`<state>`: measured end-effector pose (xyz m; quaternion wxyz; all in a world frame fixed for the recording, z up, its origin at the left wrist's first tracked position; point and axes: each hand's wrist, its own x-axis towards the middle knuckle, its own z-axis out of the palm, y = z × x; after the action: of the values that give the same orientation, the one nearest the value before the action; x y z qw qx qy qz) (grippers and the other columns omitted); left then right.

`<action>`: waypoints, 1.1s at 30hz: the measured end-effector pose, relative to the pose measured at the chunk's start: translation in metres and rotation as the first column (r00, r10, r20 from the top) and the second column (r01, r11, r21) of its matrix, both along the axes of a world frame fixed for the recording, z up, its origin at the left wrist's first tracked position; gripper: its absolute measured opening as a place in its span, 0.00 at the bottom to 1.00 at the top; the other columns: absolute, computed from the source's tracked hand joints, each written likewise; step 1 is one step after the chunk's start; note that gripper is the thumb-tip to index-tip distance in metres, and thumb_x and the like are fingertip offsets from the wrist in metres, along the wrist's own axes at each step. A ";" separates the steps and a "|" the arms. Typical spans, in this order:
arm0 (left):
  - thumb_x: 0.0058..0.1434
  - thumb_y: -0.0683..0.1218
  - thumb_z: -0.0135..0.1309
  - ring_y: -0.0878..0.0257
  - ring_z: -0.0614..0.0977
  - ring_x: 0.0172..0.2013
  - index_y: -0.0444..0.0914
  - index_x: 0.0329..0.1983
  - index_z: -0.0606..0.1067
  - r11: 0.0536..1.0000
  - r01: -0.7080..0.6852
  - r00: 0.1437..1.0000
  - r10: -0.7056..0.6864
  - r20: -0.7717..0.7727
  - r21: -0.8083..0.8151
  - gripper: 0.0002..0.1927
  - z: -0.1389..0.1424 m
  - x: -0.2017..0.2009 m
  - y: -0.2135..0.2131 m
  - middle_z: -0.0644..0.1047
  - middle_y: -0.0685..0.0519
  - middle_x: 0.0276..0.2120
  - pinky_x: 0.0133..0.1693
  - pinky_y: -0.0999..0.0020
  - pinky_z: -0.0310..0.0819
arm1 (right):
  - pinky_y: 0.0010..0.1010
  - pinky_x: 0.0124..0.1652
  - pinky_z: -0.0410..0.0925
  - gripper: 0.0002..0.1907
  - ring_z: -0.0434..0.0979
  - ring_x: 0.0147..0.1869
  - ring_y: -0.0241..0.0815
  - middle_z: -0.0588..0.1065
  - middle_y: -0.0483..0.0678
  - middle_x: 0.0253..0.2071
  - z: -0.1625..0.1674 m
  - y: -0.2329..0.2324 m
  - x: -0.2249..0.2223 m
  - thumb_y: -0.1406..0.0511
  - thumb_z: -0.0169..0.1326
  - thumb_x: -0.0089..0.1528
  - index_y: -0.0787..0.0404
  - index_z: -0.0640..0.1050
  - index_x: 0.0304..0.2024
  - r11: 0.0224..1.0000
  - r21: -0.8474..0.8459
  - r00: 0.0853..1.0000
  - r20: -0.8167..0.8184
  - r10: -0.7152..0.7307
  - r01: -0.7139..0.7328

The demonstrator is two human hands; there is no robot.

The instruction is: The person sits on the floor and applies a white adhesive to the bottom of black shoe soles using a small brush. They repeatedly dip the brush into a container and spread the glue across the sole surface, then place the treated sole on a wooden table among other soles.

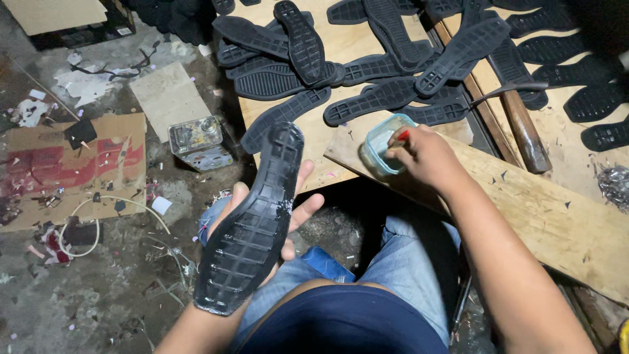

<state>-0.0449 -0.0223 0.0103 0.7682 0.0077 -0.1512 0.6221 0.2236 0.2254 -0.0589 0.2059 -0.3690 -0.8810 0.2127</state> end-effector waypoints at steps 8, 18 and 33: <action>0.77 0.55 0.38 0.39 0.55 0.74 0.42 0.83 0.46 0.993 -0.089 0.948 0.060 -0.312 -0.080 0.35 -0.009 0.010 0.006 0.50 0.44 0.80 0.65 0.31 0.59 | 0.29 0.43 0.72 0.11 0.81 0.42 0.39 0.81 0.51 0.41 0.042 -0.037 0.020 0.65 0.64 0.67 0.63 0.80 0.50 0.973 0.054 0.934 -0.294 -0.201 0.226; 0.72 0.49 0.47 0.45 0.60 0.71 0.54 0.83 0.41 0.992 -0.066 0.891 0.009 -0.455 -0.108 0.41 -0.008 0.034 0.017 0.60 0.48 0.72 0.65 0.29 0.57 | 0.42 0.41 0.77 0.09 0.84 0.40 0.49 0.79 0.59 0.41 0.071 -0.102 0.025 0.66 0.53 0.69 0.67 0.73 0.46 0.739 -0.670 0.633 -0.602 -0.486 -0.070; 0.78 0.46 0.41 0.58 0.71 0.56 0.56 0.86 0.39 0.999 -0.042 0.777 0.013 -0.629 -0.032 0.39 -0.015 0.054 0.025 0.67 0.50 0.66 0.58 0.51 0.67 | 0.35 0.54 0.74 0.06 0.80 0.51 0.43 0.79 0.60 0.50 0.089 -0.163 -0.022 0.70 0.50 0.72 0.68 0.70 0.50 0.916 -0.376 0.578 -0.782 -0.233 -0.138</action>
<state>0.0087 0.0026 -0.0047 0.7654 0.1998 0.1278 0.5983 0.2017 0.0628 0.0302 0.5130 -0.2875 -0.6144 0.5260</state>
